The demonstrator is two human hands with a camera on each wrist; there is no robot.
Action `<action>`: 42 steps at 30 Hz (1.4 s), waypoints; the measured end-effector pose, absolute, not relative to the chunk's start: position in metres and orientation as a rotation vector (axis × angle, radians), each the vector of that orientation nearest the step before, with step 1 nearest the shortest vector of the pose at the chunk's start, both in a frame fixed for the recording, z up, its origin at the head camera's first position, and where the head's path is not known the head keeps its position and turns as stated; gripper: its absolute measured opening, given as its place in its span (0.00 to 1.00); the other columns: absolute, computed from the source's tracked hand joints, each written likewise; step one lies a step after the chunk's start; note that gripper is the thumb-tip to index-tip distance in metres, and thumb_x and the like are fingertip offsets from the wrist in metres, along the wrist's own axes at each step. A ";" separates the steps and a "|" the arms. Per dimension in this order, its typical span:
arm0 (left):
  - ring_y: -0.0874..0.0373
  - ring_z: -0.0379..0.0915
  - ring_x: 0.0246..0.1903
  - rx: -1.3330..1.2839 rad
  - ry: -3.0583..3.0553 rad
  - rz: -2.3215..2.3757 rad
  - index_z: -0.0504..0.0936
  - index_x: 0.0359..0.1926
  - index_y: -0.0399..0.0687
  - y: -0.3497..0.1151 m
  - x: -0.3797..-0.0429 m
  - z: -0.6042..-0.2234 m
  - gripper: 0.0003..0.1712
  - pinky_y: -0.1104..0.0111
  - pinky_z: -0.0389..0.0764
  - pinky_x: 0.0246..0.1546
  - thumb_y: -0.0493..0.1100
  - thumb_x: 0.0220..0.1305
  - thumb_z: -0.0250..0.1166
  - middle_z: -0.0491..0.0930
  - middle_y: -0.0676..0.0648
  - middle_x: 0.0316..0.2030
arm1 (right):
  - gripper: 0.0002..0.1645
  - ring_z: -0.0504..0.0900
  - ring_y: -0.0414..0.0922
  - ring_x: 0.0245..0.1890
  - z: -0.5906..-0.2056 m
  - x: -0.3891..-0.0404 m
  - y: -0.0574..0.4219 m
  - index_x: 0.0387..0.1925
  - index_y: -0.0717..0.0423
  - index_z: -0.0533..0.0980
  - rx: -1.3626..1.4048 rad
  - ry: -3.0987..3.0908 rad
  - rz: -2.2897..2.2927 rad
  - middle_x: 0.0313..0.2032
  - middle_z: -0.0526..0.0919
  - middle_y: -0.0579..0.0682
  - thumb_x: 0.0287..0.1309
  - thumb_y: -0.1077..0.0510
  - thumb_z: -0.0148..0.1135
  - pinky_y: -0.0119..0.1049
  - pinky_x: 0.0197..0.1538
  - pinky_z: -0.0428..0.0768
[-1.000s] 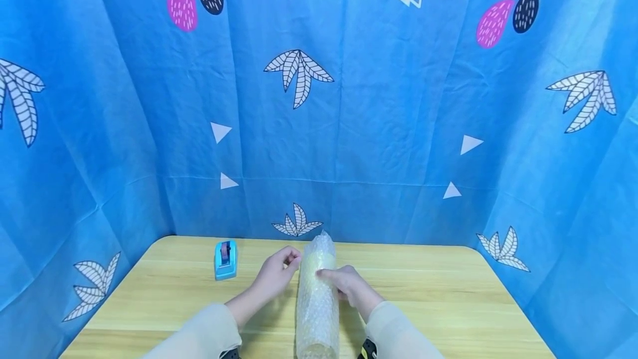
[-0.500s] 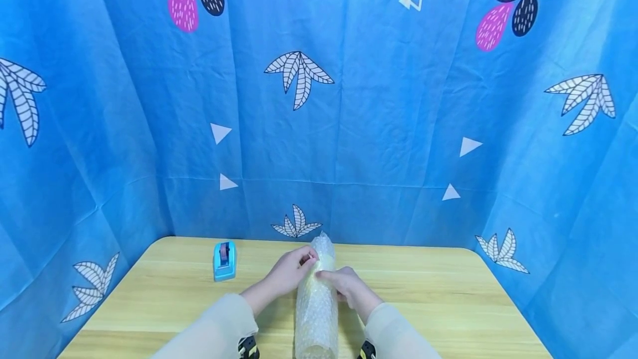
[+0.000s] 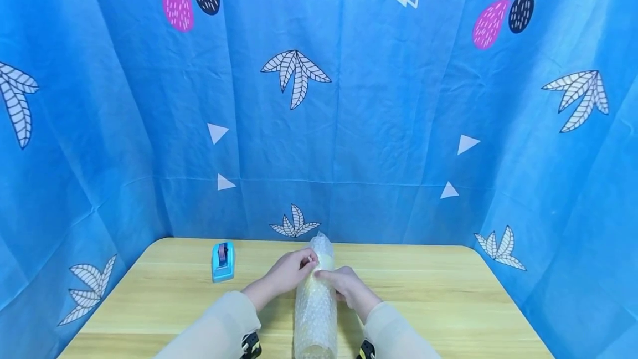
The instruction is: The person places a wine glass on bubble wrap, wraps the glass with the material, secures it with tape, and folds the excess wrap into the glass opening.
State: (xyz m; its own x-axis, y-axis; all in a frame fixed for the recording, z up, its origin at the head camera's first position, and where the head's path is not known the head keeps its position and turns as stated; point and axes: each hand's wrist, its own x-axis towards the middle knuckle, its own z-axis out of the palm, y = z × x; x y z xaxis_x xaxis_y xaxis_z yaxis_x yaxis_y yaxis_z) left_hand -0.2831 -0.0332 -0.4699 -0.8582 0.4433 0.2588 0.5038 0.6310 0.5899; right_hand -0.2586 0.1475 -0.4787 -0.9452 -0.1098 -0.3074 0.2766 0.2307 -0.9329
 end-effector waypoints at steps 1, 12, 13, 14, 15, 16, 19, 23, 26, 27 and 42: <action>0.63 0.65 0.23 -0.799 -2.761 -1.040 0.78 0.38 0.57 -0.033 -0.283 -0.469 0.03 0.70 0.69 0.25 0.44 0.73 0.61 0.69 0.58 0.22 | 0.27 0.82 0.47 0.37 -0.479 -0.259 0.147 0.45 0.72 0.75 0.156 2.200 -1.771 0.40 0.82 0.57 0.57 0.51 0.68 0.42 0.46 0.84; 0.60 0.68 0.23 -0.650 -2.914 -0.994 0.78 0.33 0.53 -0.022 -0.284 -0.450 0.05 0.68 0.71 0.25 0.40 0.67 0.63 0.75 0.55 0.24 | 0.26 0.82 0.46 0.35 -0.479 -0.258 0.148 0.43 0.71 0.76 0.166 2.222 -1.753 0.38 0.82 0.56 0.57 0.50 0.68 0.42 0.45 0.84; 0.59 0.68 0.24 -0.626 -2.940 -0.978 0.78 0.33 0.53 -0.021 -0.283 -0.446 0.05 0.67 0.71 0.26 0.40 0.67 0.63 0.75 0.54 0.25 | 0.26 0.82 0.46 0.36 -0.480 -0.259 0.148 0.43 0.71 0.76 0.164 2.221 -1.753 0.39 0.82 0.56 0.57 0.50 0.69 0.42 0.45 0.84; 0.59 0.69 0.25 -0.605 -2.965 -0.958 0.78 0.32 0.53 -0.020 -0.283 -0.443 0.05 0.66 0.72 0.27 0.40 0.67 0.63 0.76 0.54 0.26 | 0.26 0.82 0.46 0.36 -0.480 -0.259 0.148 0.43 0.71 0.76 0.160 2.219 -1.753 0.39 0.82 0.56 0.57 0.50 0.69 0.42 0.45 0.84; 0.58 0.69 0.26 -0.585 -2.992 -0.936 0.78 0.32 0.53 -0.018 -0.283 -0.440 0.05 0.64 0.73 0.28 0.41 0.68 0.63 0.76 0.54 0.26 | 0.26 0.83 0.46 0.35 -0.481 -0.259 0.148 0.43 0.71 0.76 0.160 2.219 -1.755 0.38 0.82 0.56 0.56 0.50 0.69 0.43 0.45 0.84; 0.57 0.70 0.27 -0.567 -3.019 -0.916 0.78 0.32 0.54 -0.017 -0.283 -0.437 0.06 0.63 0.73 0.29 0.41 0.68 0.63 0.76 0.54 0.27 | 0.27 0.82 0.46 0.35 -0.481 -0.259 0.148 0.43 0.71 0.76 0.162 2.221 -1.753 0.38 0.82 0.56 0.56 0.50 0.69 0.43 0.45 0.84; 0.57 0.70 0.29 -0.536 -3.062 -0.853 0.76 0.30 0.54 -0.014 -0.284 -0.434 0.07 0.62 0.74 0.31 0.41 0.67 0.62 0.76 0.54 0.28 | 0.26 0.82 0.46 0.35 -0.481 -0.259 0.148 0.43 0.71 0.76 0.167 2.221 -1.754 0.38 0.82 0.55 0.56 0.50 0.69 0.42 0.44 0.85; 0.57 0.68 0.27 -0.511 -3.085 -0.833 0.74 0.27 0.52 -0.012 -0.284 -0.431 0.10 0.63 0.73 0.30 0.38 0.65 0.62 0.73 0.52 0.24 | 0.25 0.82 0.46 0.35 -0.482 -0.258 0.149 0.42 0.71 0.76 0.160 2.220 -1.762 0.38 0.82 0.56 0.55 0.52 0.69 0.42 0.44 0.85; 0.56 0.68 0.26 -0.498 -3.111 -0.831 0.73 0.26 0.50 -0.009 -0.284 -0.427 0.11 0.64 0.72 0.30 0.37 0.65 0.61 0.72 0.51 0.23 | 0.26 0.83 0.46 0.36 -0.482 -0.258 0.150 0.43 0.72 0.76 0.152 2.215 -1.764 0.39 0.82 0.56 0.55 0.51 0.69 0.43 0.46 0.85; 0.56 0.68 0.27 -0.504 -3.117 -0.824 0.73 0.26 0.50 -0.009 -0.285 -0.427 0.11 0.64 0.73 0.31 0.36 0.65 0.61 0.72 0.51 0.23 | 0.27 0.83 0.47 0.36 -0.482 -0.258 0.150 0.44 0.72 0.75 0.154 2.215 -1.762 0.39 0.82 0.56 0.55 0.51 0.69 0.43 0.46 0.85; 0.56 0.68 0.29 -0.752 -3.119 -0.991 0.73 0.37 0.47 -0.018 -0.295 -0.427 0.07 0.66 0.73 0.32 0.30 0.64 0.60 0.71 0.50 0.26 | 0.28 0.83 0.46 0.36 -0.480 -0.259 0.149 0.44 0.72 0.76 0.163 2.208 -1.754 0.39 0.82 0.56 0.57 0.50 0.69 0.42 0.46 0.85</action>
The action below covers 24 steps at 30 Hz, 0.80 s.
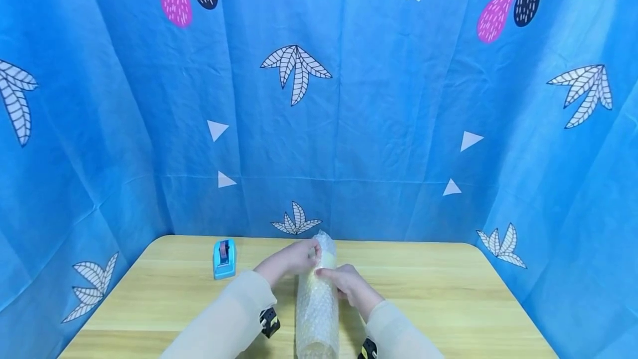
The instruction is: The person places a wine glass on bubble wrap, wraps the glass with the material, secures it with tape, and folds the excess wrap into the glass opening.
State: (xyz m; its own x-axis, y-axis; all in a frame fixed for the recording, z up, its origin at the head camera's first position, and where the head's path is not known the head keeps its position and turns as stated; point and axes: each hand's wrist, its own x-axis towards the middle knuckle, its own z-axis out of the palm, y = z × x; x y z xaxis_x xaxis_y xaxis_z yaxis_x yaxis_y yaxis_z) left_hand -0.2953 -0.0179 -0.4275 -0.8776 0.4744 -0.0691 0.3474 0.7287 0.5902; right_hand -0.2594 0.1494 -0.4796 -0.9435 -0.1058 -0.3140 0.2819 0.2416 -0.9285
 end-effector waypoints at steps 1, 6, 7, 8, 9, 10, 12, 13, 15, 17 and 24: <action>0.57 0.67 0.28 0.673 2.687 0.878 0.73 0.39 0.46 -0.020 -0.297 -0.427 0.08 0.67 0.72 0.31 0.30 0.64 0.60 0.71 0.50 0.27 | 0.28 0.83 0.46 0.36 -0.479 -0.260 0.149 0.44 0.72 0.76 0.157 2.208 -1.754 0.39 0.82 0.56 0.57 0.50 0.69 0.42 0.46 0.85; 0.62 0.58 0.18 0.694 2.533 0.950 0.71 0.46 0.44 -0.025 -0.305 -0.427 0.11 0.74 0.63 0.19 0.30 0.67 0.61 0.64 0.51 0.22 | 0.26 0.83 0.47 0.36 -0.479 -0.259 0.149 0.44 0.74 0.76 0.132 2.201 -1.768 0.39 0.83 0.58 0.58 0.52 0.68 0.45 0.46 0.85; 0.63 0.58 0.17 0.683 2.519 0.950 0.71 0.46 0.43 -0.026 -0.306 -0.427 0.11 0.75 0.62 0.17 0.30 0.67 0.61 0.64 0.52 0.21 | 0.26 0.83 0.47 0.36 -0.479 -0.259 0.149 0.44 0.74 0.76 0.131 2.200 -1.766 0.39 0.83 0.58 0.58 0.52 0.68 0.45 0.46 0.85; 0.63 0.56 0.15 0.657 2.506 0.951 0.71 0.46 0.44 -0.026 -0.308 -0.427 0.11 0.76 0.61 0.16 0.31 0.67 0.62 0.62 0.53 0.19 | 0.26 0.83 0.47 0.36 -0.479 -0.259 0.149 0.44 0.74 0.76 0.129 2.202 -1.764 0.39 0.83 0.58 0.58 0.52 0.68 0.44 0.46 0.85; 0.63 0.56 0.14 0.632 2.499 0.951 0.71 0.46 0.43 -0.026 -0.309 -0.426 0.11 0.76 0.61 0.15 0.32 0.67 0.63 0.61 0.54 0.18 | 0.26 0.83 0.47 0.36 -0.479 -0.259 0.149 0.43 0.73 0.76 0.132 2.204 -1.759 0.39 0.83 0.57 0.58 0.52 0.68 0.44 0.46 0.85; 0.63 0.55 0.14 0.601 2.494 0.950 0.71 0.46 0.43 -0.026 -0.310 -0.426 0.11 0.75 0.61 0.15 0.33 0.67 0.64 0.61 0.54 0.18 | 0.26 0.83 0.46 0.36 -0.479 -0.259 0.149 0.43 0.73 0.76 0.134 2.205 -1.756 0.38 0.83 0.57 0.58 0.52 0.68 0.44 0.46 0.85; 0.63 0.54 0.14 0.531 2.479 0.965 0.71 0.46 0.43 -0.026 -0.312 -0.425 0.12 0.74 0.61 0.16 0.35 0.67 0.65 0.62 0.53 0.19 | 0.25 0.83 0.46 0.35 -0.479 -0.259 0.149 0.43 0.72 0.76 0.144 2.206 -1.752 0.38 0.83 0.57 0.58 0.51 0.69 0.43 0.46 0.85; 0.63 0.54 0.14 0.498 2.475 0.979 0.71 0.45 0.43 -0.026 -0.312 -0.425 0.12 0.74 0.61 0.17 0.36 0.66 0.66 0.63 0.53 0.20 | 0.25 0.83 0.46 0.35 -0.479 -0.259 0.149 0.42 0.72 0.76 0.147 2.211 -1.750 0.38 0.83 0.57 0.58 0.51 0.69 0.43 0.46 0.85; 0.63 0.53 0.14 0.436 2.452 1.024 0.71 0.43 0.42 -0.026 -0.312 -0.425 0.13 0.73 0.60 0.18 0.37 0.65 0.67 0.66 0.51 0.24 | 0.25 0.82 0.46 0.36 -0.478 -0.260 0.149 0.42 0.71 0.76 0.160 2.222 -1.746 0.38 0.82 0.57 0.58 0.51 0.69 0.43 0.46 0.85; 0.63 0.53 0.14 0.380 2.430 1.057 0.70 0.39 0.42 -0.027 -0.312 -0.425 0.12 0.72 0.58 0.18 0.37 0.65 0.68 0.67 0.50 0.25 | 0.25 0.82 0.46 0.36 -0.479 -0.260 0.149 0.42 0.71 0.76 0.170 2.224 -1.747 0.38 0.82 0.57 0.58 0.51 0.69 0.44 0.46 0.85; 0.61 0.55 0.14 0.378 2.363 1.161 0.67 0.37 0.44 -0.036 -0.308 -0.435 0.13 0.72 0.58 0.18 0.42 0.69 0.65 0.64 0.52 0.18 | 0.27 0.82 0.47 0.36 -0.480 -0.260 0.149 0.43 0.72 0.75 0.162 2.225 -1.745 0.39 0.82 0.57 0.58 0.50 0.69 0.43 0.45 0.85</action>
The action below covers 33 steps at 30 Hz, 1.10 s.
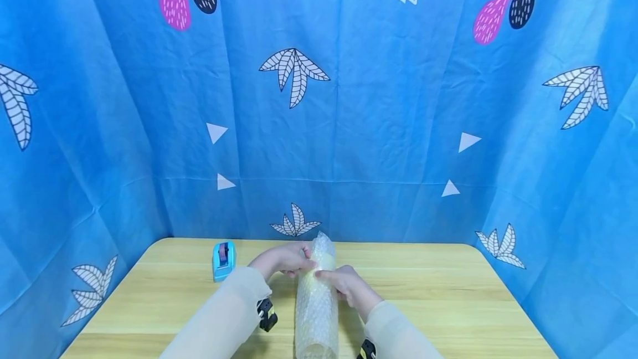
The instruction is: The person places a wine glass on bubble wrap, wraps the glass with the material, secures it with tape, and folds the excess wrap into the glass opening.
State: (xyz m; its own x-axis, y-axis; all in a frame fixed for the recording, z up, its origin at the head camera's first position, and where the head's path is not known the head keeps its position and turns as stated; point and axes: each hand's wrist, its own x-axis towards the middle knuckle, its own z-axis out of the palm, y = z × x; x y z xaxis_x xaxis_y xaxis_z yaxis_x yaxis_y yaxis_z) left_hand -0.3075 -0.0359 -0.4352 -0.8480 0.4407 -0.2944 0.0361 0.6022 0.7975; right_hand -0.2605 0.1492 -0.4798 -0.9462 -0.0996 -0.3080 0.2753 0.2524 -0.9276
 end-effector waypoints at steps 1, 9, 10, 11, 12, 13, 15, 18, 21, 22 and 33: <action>0.61 0.58 0.16 0.403 2.347 1.207 0.68 0.39 0.42 -0.037 -0.306 -0.438 0.13 0.72 0.62 0.19 0.42 0.69 0.64 0.65 0.52 0.19 | 0.27 0.82 0.47 0.36 -0.480 -0.260 0.149 0.44 0.73 0.75 0.160 2.223 -1.749 0.39 0.82 0.58 0.58 0.50 0.69 0.43 0.45 0.85; 0.53 0.72 0.31 0.474 2.292 1.494 0.69 0.50 0.40 -0.051 -0.297 -0.464 0.17 0.60 0.80 0.38 0.39 0.66 0.66 0.74 0.45 0.31 | 0.28 0.83 0.48 0.37 -0.481 -0.260 0.149 0.46 0.75 0.74 0.129 2.192 -1.765 0.40 0.82 0.59 0.58 0.53 0.69 0.45 0.47 0.85; 0.52 0.73 0.32 0.457 2.278 1.524 0.70 0.51 0.41 -0.051 -0.295 -0.466 0.18 0.59 0.81 0.40 0.38 0.65 0.67 0.75 0.44 0.33 | 0.28 0.83 0.48 0.37 -0.481 -0.259 0.149 0.46 0.75 0.74 0.127 2.189 -1.764 0.40 0.82 0.59 0.58 0.53 0.69 0.45 0.47 0.85; 0.51 0.74 0.34 0.432 2.264 1.555 0.70 0.52 0.41 -0.052 -0.294 -0.467 0.18 0.58 0.81 0.42 0.37 0.65 0.67 0.75 0.43 0.36 | 0.28 0.83 0.48 0.37 -0.481 -0.259 0.150 0.46 0.75 0.74 0.126 2.187 -1.764 0.40 0.82 0.60 0.58 0.53 0.69 0.46 0.48 0.85; 0.51 0.74 0.36 0.402 2.254 1.585 0.71 0.52 0.42 -0.051 -0.292 -0.469 0.19 0.57 0.81 0.44 0.38 0.65 0.68 0.75 0.42 0.38 | 0.28 0.83 0.48 0.37 -0.481 -0.259 0.150 0.46 0.75 0.74 0.122 2.183 -1.768 0.40 0.82 0.60 0.58 0.53 0.69 0.46 0.48 0.85; 0.50 0.75 0.37 0.359 2.246 1.619 0.71 0.52 0.42 -0.049 -0.291 -0.471 0.19 0.56 0.82 0.45 0.39 0.65 0.68 0.75 0.41 0.40 | 0.28 0.83 0.48 0.37 -0.480 -0.259 0.150 0.46 0.76 0.74 0.121 2.182 -1.769 0.40 0.82 0.60 0.58 0.53 0.69 0.46 0.48 0.85; 0.50 0.75 0.39 0.259 2.241 1.685 0.72 0.51 0.42 -0.044 -0.288 -0.473 0.19 0.54 0.81 0.47 0.42 0.64 0.69 0.75 0.41 0.44 | 0.28 0.83 0.48 0.38 -0.479 -0.259 0.151 0.46 0.76 0.74 0.124 2.182 -1.771 0.41 0.82 0.60 0.57 0.54 0.69 0.46 0.49 0.85; 0.49 0.76 0.42 0.123 2.292 1.745 0.72 0.49 0.42 -0.035 -0.285 -0.474 0.21 0.54 0.81 0.47 0.46 0.63 0.71 0.74 0.40 0.48 | 0.30 0.83 0.49 0.38 -0.476 -0.259 0.151 0.47 0.77 0.73 0.129 2.187 -1.769 0.41 0.82 0.61 0.57 0.54 0.70 0.47 0.49 0.85; 0.49 0.75 0.41 0.034 2.334 1.761 0.73 0.47 0.43 -0.027 -0.282 -0.472 0.22 0.56 0.80 0.45 0.45 0.59 0.74 0.73 0.40 0.50 | 0.31 0.84 0.50 0.39 -0.473 -0.260 0.152 0.48 0.77 0.72 0.137 2.197 -1.757 0.42 0.81 0.62 0.57 0.53 0.70 0.48 0.49 0.84; 0.49 0.75 0.41 0.008 2.335 1.768 0.73 0.46 0.43 -0.026 -0.282 -0.471 0.22 0.56 0.80 0.45 0.44 0.58 0.74 0.73 0.40 0.50 | 0.31 0.83 0.50 0.40 -0.473 -0.260 0.152 0.48 0.77 0.72 0.136 2.200 -1.750 0.42 0.81 0.62 0.57 0.53 0.70 0.48 0.49 0.84; 0.48 0.74 0.40 -0.066 2.346 1.779 0.73 0.43 0.42 -0.019 -0.279 -0.468 0.20 0.62 0.80 0.37 0.39 0.56 0.75 0.73 0.39 0.48 | 0.25 0.81 0.45 0.35 -0.476 -0.262 0.165 0.41 0.70 0.76 -0.030 2.180 -1.707 0.35 0.81 0.54 0.62 0.49 0.68 0.43 0.46 0.85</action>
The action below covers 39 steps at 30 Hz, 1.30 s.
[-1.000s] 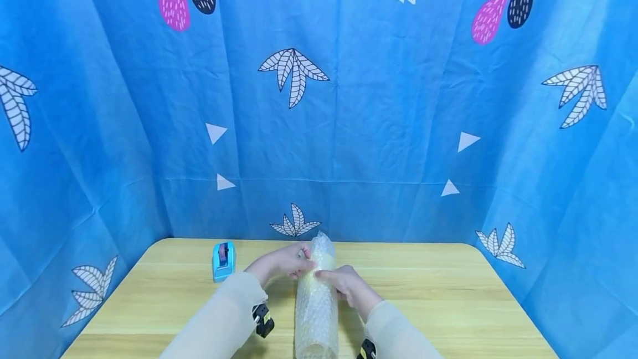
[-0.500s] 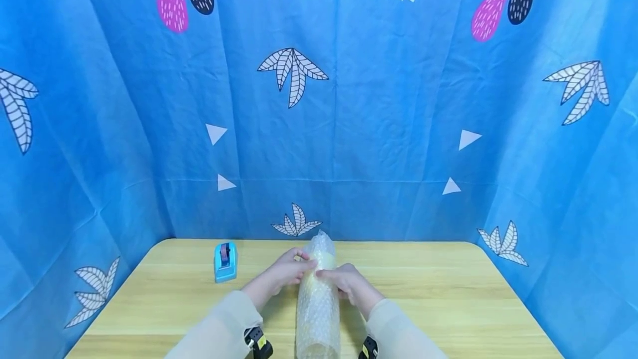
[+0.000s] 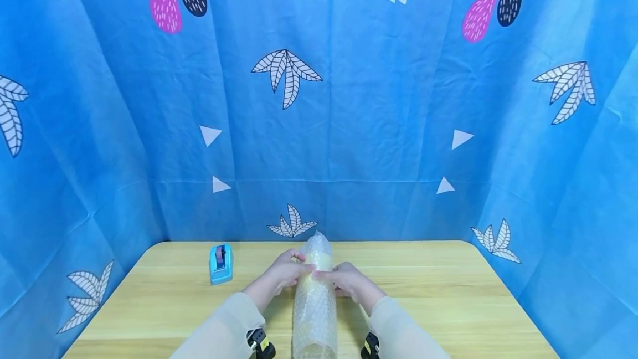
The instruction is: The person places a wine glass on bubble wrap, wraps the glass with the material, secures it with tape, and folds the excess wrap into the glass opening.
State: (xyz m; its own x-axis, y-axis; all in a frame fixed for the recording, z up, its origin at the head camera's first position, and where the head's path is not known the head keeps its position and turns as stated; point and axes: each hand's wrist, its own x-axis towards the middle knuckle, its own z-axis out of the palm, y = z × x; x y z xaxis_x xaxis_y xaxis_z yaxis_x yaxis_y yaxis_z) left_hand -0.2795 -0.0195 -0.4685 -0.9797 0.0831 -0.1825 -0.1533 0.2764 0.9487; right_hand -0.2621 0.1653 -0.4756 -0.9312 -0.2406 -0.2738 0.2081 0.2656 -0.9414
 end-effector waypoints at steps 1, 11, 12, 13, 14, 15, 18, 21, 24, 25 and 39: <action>0.47 0.74 0.40 -0.068 2.354 1.774 0.73 0.43 0.42 -0.019 -0.280 -0.469 0.20 0.62 0.80 0.37 0.39 0.56 0.75 0.73 0.39 0.48 | 0.24 0.81 0.44 0.34 -0.474 -0.263 0.165 0.38 0.68 0.76 -0.036 2.176 -1.708 0.33 0.81 0.53 0.63 0.47 0.67 0.42 0.45 0.85; 0.49 0.73 0.38 -0.064 2.367 1.786 0.73 0.42 0.40 -0.019 -0.278 -0.468 0.19 0.65 0.79 0.34 0.37 0.56 0.74 0.72 0.39 0.47 | 0.39 0.80 0.52 0.41 -0.462 -0.276 0.152 0.49 0.70 0.70 0.162 2.556 -1.644 0.43 0.78 0.61 0.57 0.40 0.70 0.50 0.49 0.82; 0.49 0.72 0.39 -0.061 2.370 1.787 0.73 0.42 0.41 -0.019 -0.278 -0.468 0.19 0.65 0.78 0.34 0.37 0.56 0.74 0.72 0.39 0.48 | 0.41 0.80 0.54 0.45 -0.462 -0.277 0.151 0.53 0.71 0.69 0.135 2.625 -1.616 0.47 0.78 0.63 0.57 0.41 0.71 0.51 0.51 0.82; 0.49 0.72 0.39 -0.057 2.373 1.786 0.73 0.42 0.41 -0.018 -0.278 -0.469 0.19 0.65 0.78 0.33 0.37 0.56 0.74 0.72 0.39 0.48 | 0.41 0.79 0.55 0.47 -0.463 -0.278 0.151 0.54 0.70 0.69 0.096 2.708 -1.577 0.49 0.77 0.63 0.56 0.42 0.72 0.51 0.52 0.81; 0.49 0.72 0.39 -0.053 2.375 1.786 0.73 0.42 0.41 -0.018 -0.279 -0.469 0.19 0.66 0.78 0.33 0.37 0.56 0.75 0.72 0.39 0.48 | 0.37 0.79 0.55 0.48 -0.463 -0.279 0.150 0.51 0.68 0.72 0.051 2.780 -1.544 0.48 0.79 0.62 0.56 0.43 0.72 0.50 0.51 0.80; 0.49 0.72 0.39 -0.050 2.380 1.783 0.73 0.42 0.41 -0.018 -0.279 -0.469 0.19 0.66 0.77 0.33 0.38 0.56 0.75 0.72 0.39 0.48 | 0.32 0.78 0.55 0.46 -0.464 -0.279 0.149 0.46 0.65 0.74 -0.001 2.849 -1.509 0.45 0.79 0.59 0.55 0.43 0.73 0.49 0.50 0.79; 0.50 0.71 0.36 -0.045 2.396 1.766 0.73 0.42 0.41 -0.017 -0.280 -0.469 0.19 0.68 0.75 0.31 0.38 0.57 0.74 0.72 0.40 0.46 | 0.20 0.77 0.50 0.42 -0.463 -0.280 0.147 0.34 0.58 0.77 -0.198 2.957 -1.477 0.37 0.80 0.52 0.57 0.46 0.72 0.45 0.45 0.79; 0.52 0.70 0.33 -0.034 2.420 1.753 0.73 0.42 0.41 -0.017 -0.279 -0.469 0.18 0.70 0.72 0.28 0.38 0.57 0.74 0.72 0.41 0.45 | 0.17 0.77 0.45 0.35 -0.461 -0.281 0.145 0.31 0.55 0.78 -0.310 2.939 -1.485 0.32 0.80 0.47 0.58 0.46 0.71 0.38 0.37 0.78; 0.53 0.69 0.31 -0.025 2.429 1.754 0.72 0.41 0.41 -0.016 -0.279 -0.468 0.18 0.71 0.70 0.27 0.37 0.56 0.74 0.71 0.42 0.43 | 0.13 0.75 0.42 0.31 -0.459 -0.281 0.144 0.30 0.55 0.79 -0.332 2.909 -1.485 0.30 0.80 0.46 0.58 0.50 0.71 0.34 0.33 0.77; 0.53 0.68 0.31 -0.020 2.428 1.758 0.72 0.41 0.41 -0.016 -0.278 -0.467 0.18 0.72 0.70 0.27 0.37 0.56 0.74 0.71 0.41 0.43 | 0.12 0.75 0.41 0.31 -0.458 -0.281 0.143 0.30 0.56 0.79 -0.344 2.913 -1.481 0.30 0.79 0.47 0.58 0.52 0.71 0.34 0.33 0.77; 0.45 0.71 0.44 -0.042 2.453 1.741 0.72 0.40 0.42 -0.015 -0.277 -0.467 0.18 0.66 0.74 0.35 0.37 0.57 0.74 0.73 0.39 0.47 | 0.08 0.72 0.42 0.27 -0.458 -0.282 0.139 0.26 0.58 0.78 -0.265 2.920 -1.470 0.25 0.77 0.47 0.61 0.63 0.67 0.35 0.29 0.73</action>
